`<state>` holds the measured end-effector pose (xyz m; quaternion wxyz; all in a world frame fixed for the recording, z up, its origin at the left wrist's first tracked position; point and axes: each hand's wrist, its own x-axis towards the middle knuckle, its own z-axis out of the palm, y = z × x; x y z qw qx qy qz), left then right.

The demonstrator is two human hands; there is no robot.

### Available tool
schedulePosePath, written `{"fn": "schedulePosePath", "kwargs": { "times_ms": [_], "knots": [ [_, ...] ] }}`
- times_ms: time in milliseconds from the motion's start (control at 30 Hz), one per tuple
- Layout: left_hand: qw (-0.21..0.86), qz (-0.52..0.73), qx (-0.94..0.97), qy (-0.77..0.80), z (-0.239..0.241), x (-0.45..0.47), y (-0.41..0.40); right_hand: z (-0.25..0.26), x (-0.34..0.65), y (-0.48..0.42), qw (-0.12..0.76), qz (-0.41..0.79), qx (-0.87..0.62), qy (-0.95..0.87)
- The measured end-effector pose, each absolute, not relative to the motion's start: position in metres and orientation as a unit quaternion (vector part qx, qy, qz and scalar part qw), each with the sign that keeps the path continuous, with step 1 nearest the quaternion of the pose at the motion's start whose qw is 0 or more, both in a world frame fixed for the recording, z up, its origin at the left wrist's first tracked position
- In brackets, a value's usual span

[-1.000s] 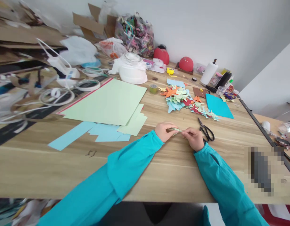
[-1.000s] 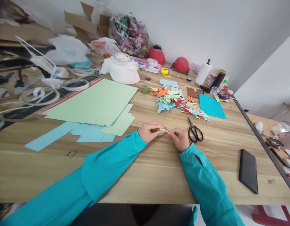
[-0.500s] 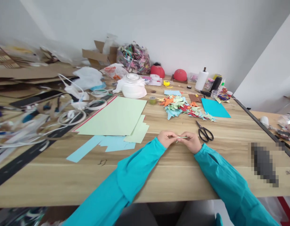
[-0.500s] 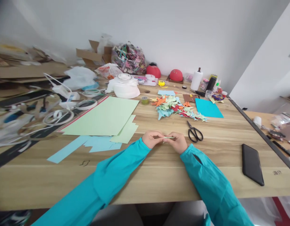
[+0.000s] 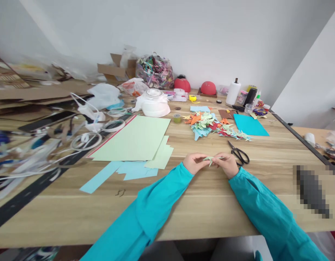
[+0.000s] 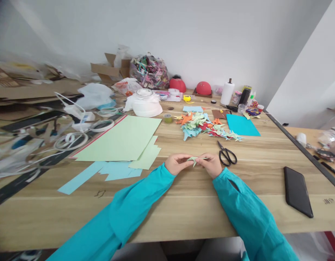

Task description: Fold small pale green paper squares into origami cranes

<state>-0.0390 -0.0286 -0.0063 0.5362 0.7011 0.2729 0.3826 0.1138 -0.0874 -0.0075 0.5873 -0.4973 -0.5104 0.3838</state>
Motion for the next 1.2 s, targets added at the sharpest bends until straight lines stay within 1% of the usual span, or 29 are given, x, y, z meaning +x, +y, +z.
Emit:
{"fn": "schedulePosePath", "kwargs": {
  "times_ms": [267,400,633,767,833,1000,1200],
  "knots": [
    [0.501,0.405,0.714,0.275,-0.009,-0.038,-0.026,-0.011,0.114,-0.086,0.573,0.389,-0.496,-0.524],
    [0.493,0.403,0.711,0.301,-0.012,-0.037,-0.026,-0.008,0.112,-0.088,0.565,0.392,-0.501,-0.526],
    [0.543,0.403,0.662,0.323,-0.010,-0.032,-0.032,-0.003,0.107,-0.092,0.584,0.416,-0.509,-0.477],
    [0.597,0.396,0.622,0.315,-0.011,-0.028,-0.036,0.000,0.106,-0.093,0.602,0.396,-0.522,-0.457],
    [0.605,0.399,0.608,0.323,-0.012,-0.027,-0.038,0.000,0.106,-0.094,0.607,0.388,-0.519,-0.461],
    [0.642,0.337,0.612,0.315,-0.008,-0.029,-0.041,0.002,0.104,-0.096,0.602,0.400,-0.507,-0.470],
    [0.645,0.316,0.626,0.305,-0.002,-0.032,-0.045,0.002,0.104,-0.097,0.570,0.384,-0.494,-0.533]
  ]
}}
